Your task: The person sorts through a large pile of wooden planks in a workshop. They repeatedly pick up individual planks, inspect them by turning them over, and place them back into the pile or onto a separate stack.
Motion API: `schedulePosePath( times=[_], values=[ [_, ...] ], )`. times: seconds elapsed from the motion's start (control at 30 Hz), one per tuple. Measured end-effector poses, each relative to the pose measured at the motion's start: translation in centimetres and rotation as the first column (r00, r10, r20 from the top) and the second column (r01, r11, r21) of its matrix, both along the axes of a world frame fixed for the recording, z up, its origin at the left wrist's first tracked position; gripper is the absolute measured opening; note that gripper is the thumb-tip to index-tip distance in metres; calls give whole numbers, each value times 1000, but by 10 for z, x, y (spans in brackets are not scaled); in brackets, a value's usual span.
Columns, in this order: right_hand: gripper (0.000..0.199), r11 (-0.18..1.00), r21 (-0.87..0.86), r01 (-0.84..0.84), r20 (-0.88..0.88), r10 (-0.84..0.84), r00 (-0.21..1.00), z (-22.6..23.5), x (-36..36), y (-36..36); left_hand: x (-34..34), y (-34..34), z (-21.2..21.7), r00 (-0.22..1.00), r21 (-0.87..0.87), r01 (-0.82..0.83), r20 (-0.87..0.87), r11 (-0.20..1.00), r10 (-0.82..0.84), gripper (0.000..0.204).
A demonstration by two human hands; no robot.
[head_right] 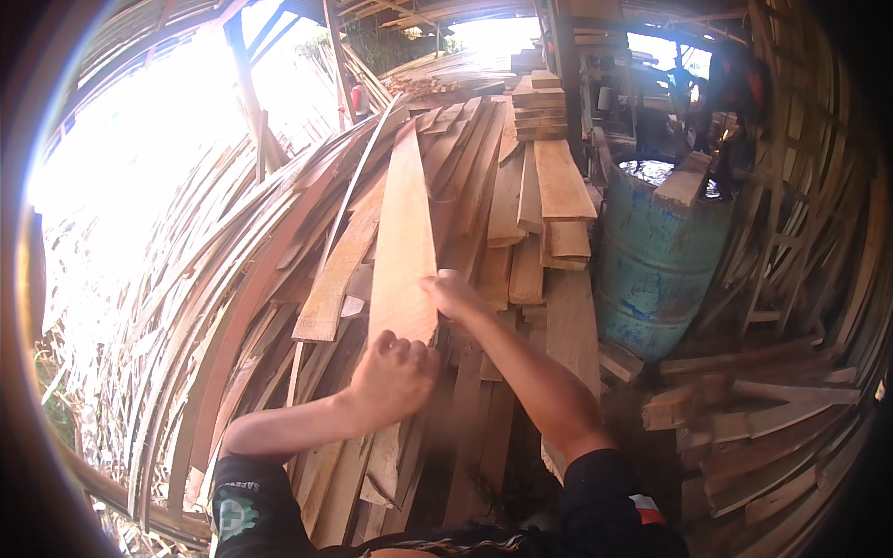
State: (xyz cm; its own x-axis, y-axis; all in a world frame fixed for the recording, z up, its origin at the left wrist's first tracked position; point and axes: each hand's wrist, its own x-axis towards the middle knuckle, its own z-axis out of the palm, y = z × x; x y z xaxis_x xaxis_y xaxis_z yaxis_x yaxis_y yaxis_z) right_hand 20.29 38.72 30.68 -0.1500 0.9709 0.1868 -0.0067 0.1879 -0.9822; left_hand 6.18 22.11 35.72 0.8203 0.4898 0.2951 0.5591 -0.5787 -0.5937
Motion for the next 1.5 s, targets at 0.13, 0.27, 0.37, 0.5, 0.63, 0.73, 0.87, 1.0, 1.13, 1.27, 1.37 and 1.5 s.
schedulePosePath(
  times=[0.13,0.27,0.37,0.5,0.63,0.73,0.87,1.0,1.13,1.27,1.37,1.5],
  values=[
    [33,999,0,-51,1,51,999,14,27,-9,1,-19,11,925,-266,173,375,948,-63,24],
    [33,992,-25,-120,-30,119,992,36,51,-15,-15,-1,14,485,-135,355,873,925,-59,39],
    [30,990,-46,-136,92,140,986,50,67,-9,-38,42,-10,161,-247,374,967,894,199,52],
    [30,996,-32,-81,235,87,968,82,68,-14,-34,110,-25,-35,-290,933,517,213,855,56],
    [33,995,-46,-89,187,96,978,122,82,-23,28,146,-27,-14,52,999,498,-13,867,61],
    [40,995,20,-93,246,85,965,139,91,-32,40,123,-9,-37,230,970,470,-82,882,59],
    [40,999,11,-40,419,32,908,152,126,-104,87,58,-24,-59,330,937,475,-116,878,57],
    [31,999,-48,13,598,19,801,126,170,-186,140,-15,-78,107,289,927,409,-240,906,54],
    [29,996,-67,67,843,21,537,92,195,-290,161,-58,-158,400,121,864,424,-489,813,60],
    [30,984,7,176,912,-78,402,78,203,-401,127,-28,-190,224,230,936,190,-265,956,77],
    [27,929,81,360,990,-116,77,52,218,-496,137,3,-187,79,239,967,65,-92,995,92],
    [20,819,152,554,985,-77,-157,18,163,-571,156,16,-158,97,444,886,95,-130,991,91]
  ],
)
